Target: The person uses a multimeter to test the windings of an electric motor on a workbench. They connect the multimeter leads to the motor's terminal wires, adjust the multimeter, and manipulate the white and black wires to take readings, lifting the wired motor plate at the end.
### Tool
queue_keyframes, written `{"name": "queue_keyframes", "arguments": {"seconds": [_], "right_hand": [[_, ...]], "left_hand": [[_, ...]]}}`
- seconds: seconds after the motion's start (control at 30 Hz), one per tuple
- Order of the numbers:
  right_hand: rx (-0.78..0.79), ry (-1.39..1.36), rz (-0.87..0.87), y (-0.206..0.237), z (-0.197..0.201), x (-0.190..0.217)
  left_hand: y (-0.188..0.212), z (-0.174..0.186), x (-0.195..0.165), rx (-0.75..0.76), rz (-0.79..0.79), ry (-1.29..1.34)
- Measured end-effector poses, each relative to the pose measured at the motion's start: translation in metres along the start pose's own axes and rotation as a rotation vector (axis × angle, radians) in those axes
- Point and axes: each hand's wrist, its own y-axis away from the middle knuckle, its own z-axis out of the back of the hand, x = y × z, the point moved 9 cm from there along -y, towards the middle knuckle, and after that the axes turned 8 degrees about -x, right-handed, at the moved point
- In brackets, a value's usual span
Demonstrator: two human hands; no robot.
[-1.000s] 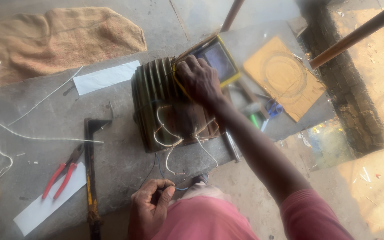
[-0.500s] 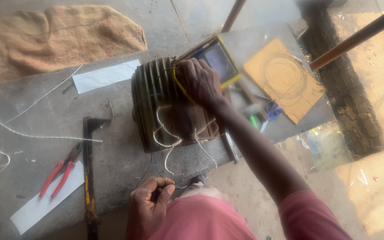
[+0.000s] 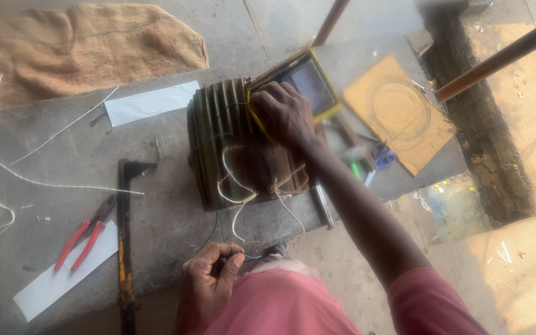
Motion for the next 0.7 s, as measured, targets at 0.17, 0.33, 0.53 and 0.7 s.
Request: {"name": "queue_keyframes", "arguments": {"seconds": [0.17, 0.33, 0.53, 0.7], "right_hand": [[0.013, -0.031, 0.065, 0.002, -0.002, 0.008], [0.093, -0.048, 0.035, -0.016, 0.006, 0.018], [0.108, -0.111, -0.174, 0.003, 0.081, 0.01], [-0.178, -0.145, -0.503, 0.127, 0.172, 0.016]], "left_hand": [[-0.001, 0.0, -0.003, -0.001, 0.007, -0.007], [-0.001, 0.002, -0.009, 0.014, -0.009, -0.036], [-0.001, 0.008, -0.026, 0.026, -0.168, -0.136], [0.001, 0.012, 0.028, 0.0, 0.013, -0.108]]}}
